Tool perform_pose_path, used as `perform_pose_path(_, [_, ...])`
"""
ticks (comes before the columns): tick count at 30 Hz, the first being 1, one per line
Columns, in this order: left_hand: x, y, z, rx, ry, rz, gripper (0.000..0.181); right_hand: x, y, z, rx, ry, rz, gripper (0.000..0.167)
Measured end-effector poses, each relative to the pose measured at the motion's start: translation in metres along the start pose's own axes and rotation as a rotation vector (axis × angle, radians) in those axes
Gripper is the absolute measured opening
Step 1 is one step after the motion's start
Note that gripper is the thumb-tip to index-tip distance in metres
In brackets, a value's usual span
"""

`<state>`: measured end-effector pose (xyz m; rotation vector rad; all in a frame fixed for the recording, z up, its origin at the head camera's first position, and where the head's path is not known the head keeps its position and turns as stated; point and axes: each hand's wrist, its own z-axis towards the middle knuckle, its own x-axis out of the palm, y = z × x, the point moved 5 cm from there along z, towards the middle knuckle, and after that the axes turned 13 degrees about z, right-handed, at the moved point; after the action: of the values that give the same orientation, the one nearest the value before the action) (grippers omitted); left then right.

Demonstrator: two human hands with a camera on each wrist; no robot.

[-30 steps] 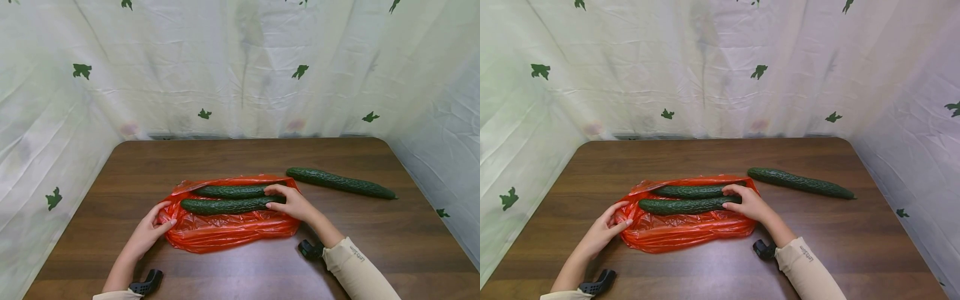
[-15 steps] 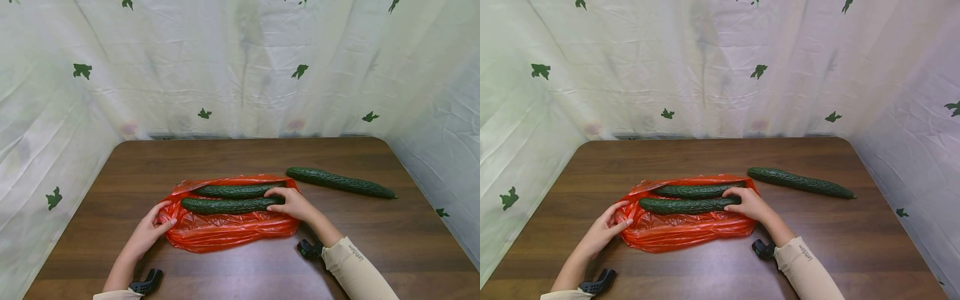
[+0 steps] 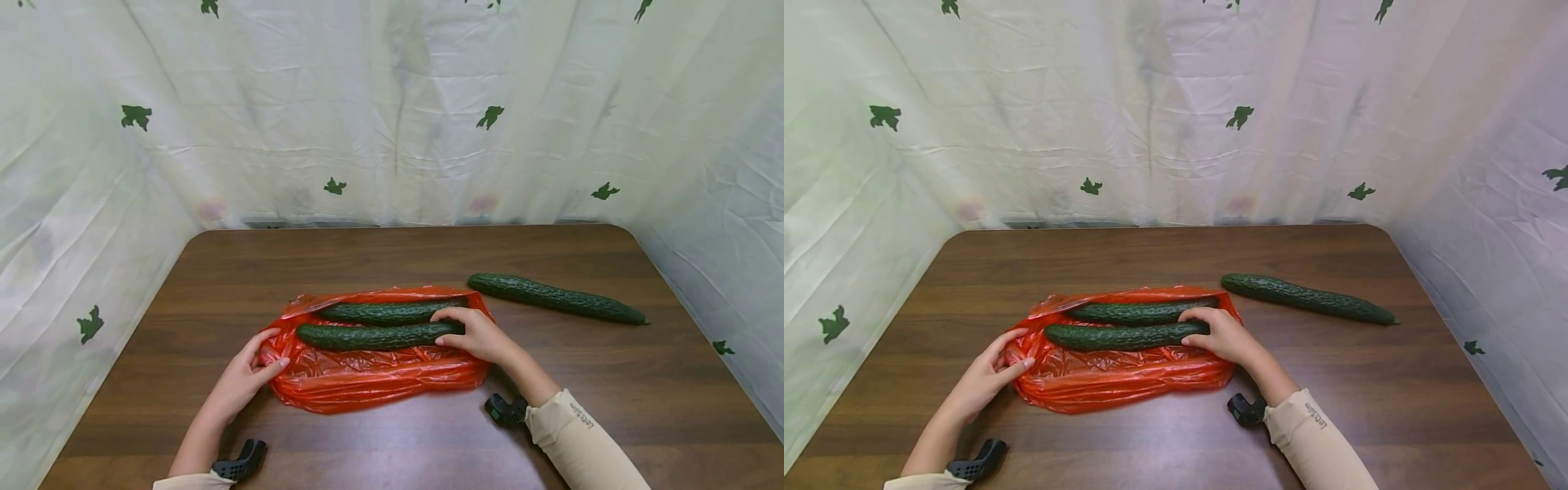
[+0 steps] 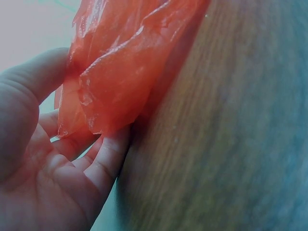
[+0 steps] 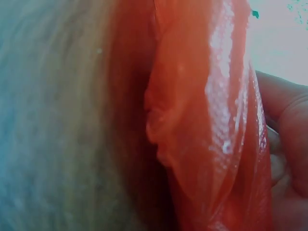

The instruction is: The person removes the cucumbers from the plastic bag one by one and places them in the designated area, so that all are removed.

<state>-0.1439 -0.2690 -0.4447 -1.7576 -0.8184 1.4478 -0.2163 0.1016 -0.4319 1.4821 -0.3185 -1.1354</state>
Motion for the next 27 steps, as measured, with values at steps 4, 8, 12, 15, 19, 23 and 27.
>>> perform_pose_path(4, [0.000, -0.001, -0.001, 0.005, -0.001, 0.001, 0.059, -0.001, 0.003, -0.001, -0.005, -0.012, 0.041, 0.031])
perform_pose_path(8, [0.000, -0.002, -0.001, 0.014, -0.001, -0.002, 0.059, -0.003, 0.016, -0.002, 0.001, -0.027, 0.072, 0.030])
perform_pose_path(12, [0.000, -0.002, -0.001, 0.015, 0.000, 0.001, 0.059, -0.007, 0.042, -0.004, 0.008, -0.034, 0.091, 0.029])
perform_pose_path(15, [0.000, -0.001, -0.001, 0.017, 0.000, 0.009, 0.059, -0.010, 0.055, -0.007, 0.003, -0.039, 0.088, 0.029])
perform_pose_path(19, [-0.001, 0.000, -0.001, 0.025, -0.003, 0.010, 0.058, -0.014, 0.058, -0.010, -0.007, -0.065, 0.106, 0.028])
perform_pose_path(23, [-0.001, 0.001, 0.000, 0.025, -0.004, 0.004, 0.058, -0.018, 0.044, -0.012, -0.006, -0.101, 0.154, 0.030])
perform_pose_path(27, [-0.001, 0.001, 0.000, 0.013, -0.005, 0.003, 0.059, -0.023, 0.028, -0.016, -0.002, -0.139, 0.187, 0.032])
